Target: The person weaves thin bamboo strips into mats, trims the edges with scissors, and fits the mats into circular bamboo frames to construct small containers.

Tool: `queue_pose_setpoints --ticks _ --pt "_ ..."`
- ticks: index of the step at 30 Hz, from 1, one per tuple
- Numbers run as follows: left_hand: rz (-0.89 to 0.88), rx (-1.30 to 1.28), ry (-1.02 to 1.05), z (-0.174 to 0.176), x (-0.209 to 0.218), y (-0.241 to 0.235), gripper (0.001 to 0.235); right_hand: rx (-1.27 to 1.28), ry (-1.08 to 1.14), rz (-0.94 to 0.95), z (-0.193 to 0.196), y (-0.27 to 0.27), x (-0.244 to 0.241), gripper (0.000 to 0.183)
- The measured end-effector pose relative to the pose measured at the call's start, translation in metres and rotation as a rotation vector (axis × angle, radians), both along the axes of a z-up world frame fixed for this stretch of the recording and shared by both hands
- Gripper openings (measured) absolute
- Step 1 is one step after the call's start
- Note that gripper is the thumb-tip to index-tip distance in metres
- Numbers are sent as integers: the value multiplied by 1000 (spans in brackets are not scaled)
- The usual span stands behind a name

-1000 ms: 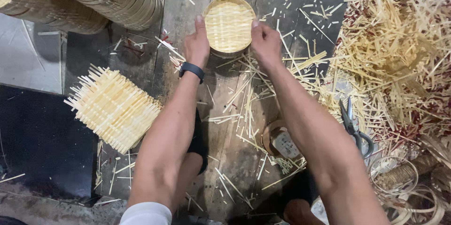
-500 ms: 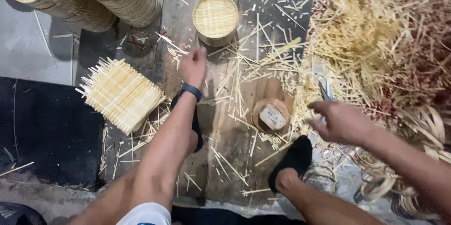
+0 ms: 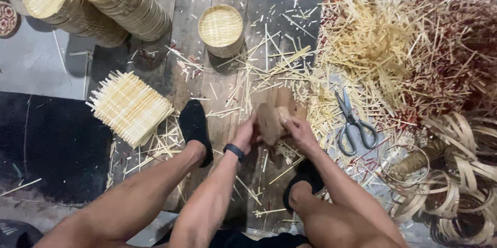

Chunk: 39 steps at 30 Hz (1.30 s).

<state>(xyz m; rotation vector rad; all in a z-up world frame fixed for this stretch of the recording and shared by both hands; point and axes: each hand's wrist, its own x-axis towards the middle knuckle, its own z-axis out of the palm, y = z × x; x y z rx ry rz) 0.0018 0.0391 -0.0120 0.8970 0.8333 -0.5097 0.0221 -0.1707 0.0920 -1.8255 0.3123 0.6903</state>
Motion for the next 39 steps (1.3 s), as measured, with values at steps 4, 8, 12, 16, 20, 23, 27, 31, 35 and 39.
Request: queue_pose_setpoints --ticks 4,8,12,16,20,23,27,31,35,39 --pt "119 -67 -202 10 12 -15 42 321 79 -255 -25 -12 -5 55" --pt "-165 328 -178 -3 25 -17 41 -3 -58 -195 -35 -10 -10 45" --pt "-362 663 -348 -13 38 14 43 17 88 -221 -40 -8 -11 42" --pt "-316 1223 -518 7 57 140 47 62 125 -322 -38 -17 -36 42" --pt "-601 1947 -326 54 48 267 76 -11 -79 -234 -31 -24 -75 36" --pt "-961 1988 -36 84 30 305 83 -190 -157 -98 -29 -25 -87 35" --pt "-1040 1683 -42 106 26 316 44 -200 -143 -63 -32 -24 -82 35" --pt "-1124 1528 -115 117 34 330 29 -234 -113 -57 -35 -25 -81 35" --pt "-978 1619 -357 102 33 315 22 -135 -108 -97 -37 -26 -82 32" --pt "-839 1603 -728 74 27 284 23 -73 -63 -111 -39 -27 -81 32"
